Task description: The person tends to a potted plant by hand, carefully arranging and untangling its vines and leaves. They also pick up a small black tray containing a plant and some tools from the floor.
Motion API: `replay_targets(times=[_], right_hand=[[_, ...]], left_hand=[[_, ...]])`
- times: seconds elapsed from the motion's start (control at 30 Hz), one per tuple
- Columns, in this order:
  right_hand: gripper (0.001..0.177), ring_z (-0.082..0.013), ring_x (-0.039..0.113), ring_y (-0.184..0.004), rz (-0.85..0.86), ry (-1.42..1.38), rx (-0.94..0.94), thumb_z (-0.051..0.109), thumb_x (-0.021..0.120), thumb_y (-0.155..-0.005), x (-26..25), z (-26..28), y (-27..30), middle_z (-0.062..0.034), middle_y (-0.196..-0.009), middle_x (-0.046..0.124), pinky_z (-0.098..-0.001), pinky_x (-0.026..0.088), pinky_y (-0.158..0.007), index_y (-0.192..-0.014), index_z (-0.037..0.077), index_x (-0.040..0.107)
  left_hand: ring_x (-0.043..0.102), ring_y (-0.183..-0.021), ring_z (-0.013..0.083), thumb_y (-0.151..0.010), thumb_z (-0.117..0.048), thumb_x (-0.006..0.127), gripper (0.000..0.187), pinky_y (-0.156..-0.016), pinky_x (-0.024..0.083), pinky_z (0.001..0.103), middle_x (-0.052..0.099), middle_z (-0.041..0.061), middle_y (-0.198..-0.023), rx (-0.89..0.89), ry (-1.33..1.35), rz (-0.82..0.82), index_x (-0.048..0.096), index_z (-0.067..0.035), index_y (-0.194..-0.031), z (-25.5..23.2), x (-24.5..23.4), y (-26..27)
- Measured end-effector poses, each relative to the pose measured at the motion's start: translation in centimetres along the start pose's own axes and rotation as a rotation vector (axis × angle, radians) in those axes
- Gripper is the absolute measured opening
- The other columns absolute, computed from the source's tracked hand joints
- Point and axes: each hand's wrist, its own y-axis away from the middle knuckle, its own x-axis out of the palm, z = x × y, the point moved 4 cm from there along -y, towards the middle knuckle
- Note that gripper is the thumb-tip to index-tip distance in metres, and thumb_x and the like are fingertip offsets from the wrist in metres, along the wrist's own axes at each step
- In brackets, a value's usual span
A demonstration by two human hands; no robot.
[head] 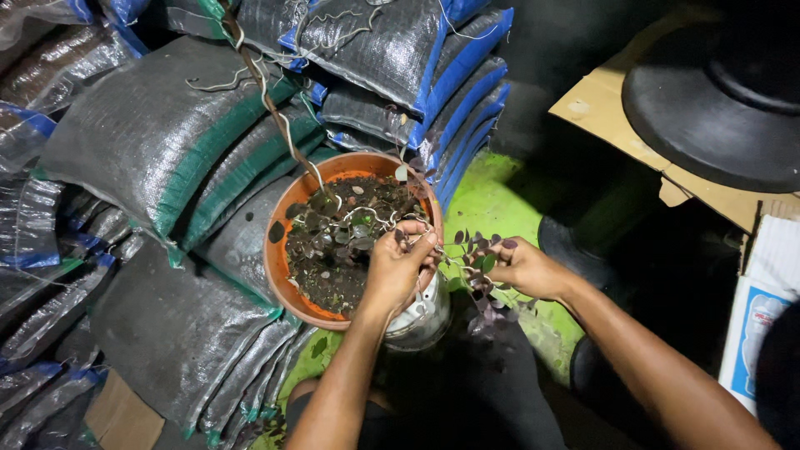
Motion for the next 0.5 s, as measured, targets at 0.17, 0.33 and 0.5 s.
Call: replay_targets(times=[0.17, 0.33, 0.5], right_hand=[[0.021, -0.0215, 0.079, -0.088, 0.093, -0.204, -0.006, -0.002, 0.078, -0.090, 0.5, -2.7, 0.5, -0.0117, -0.099, 0.085, -0.0380, 0.061, -0.089, -0.111, -0.002, 0.078], [0.019, -0.0130, 0.074, -0.080, -0.003, -0.259, 0.014, -0.003, 0.085, -0.086, 0.1, -3.1, 0.5, -0.0024, -0.089, 0.081, -0.0313, 0.059, -0.081, -0.103, -0.001, 0.079], [0.006, -0.0081, 0.063, -0.065, -0.002, -0.004, 0.019, 0.009, 0.086, -0.091, 0.0, 3.6, 1.2, 0.0030, -0.074, 0.077, -0.0265, 0.052, -0.065, -0.086, 0.005, 0.085]], left_hand=[[0.075, -0.071, 0.0117, -0.095, -0.006, 0.078, 0.020, -0.065, 0.064, 0.019, 0.081, 0.016, -0.089, 0.009, 0.029, -0.014, 0.070, 0.000, -0.113, -1.6, 0.6, 0.8], [0.074, -0.068, 0.0104, -0.096, -0.007, 0.078, 0.019, -0.064, 0.063, 0.018, 0.080, 0.015, -0.088, 0.009, 0.040, -0.009, 0.069, -0.002, -0.113, -0.7, 0.4, 0.6], [0.072, -0.066, 0.0080, -0.096, -0.007, 0.077, 0.021, -0.064, 0.061, 0.017, 0.080, 0.014, -0.087, 0.025, 0.065, 0.018, 0.067, -0.003, -0.114, -1.9, 1.0, 1.1]])
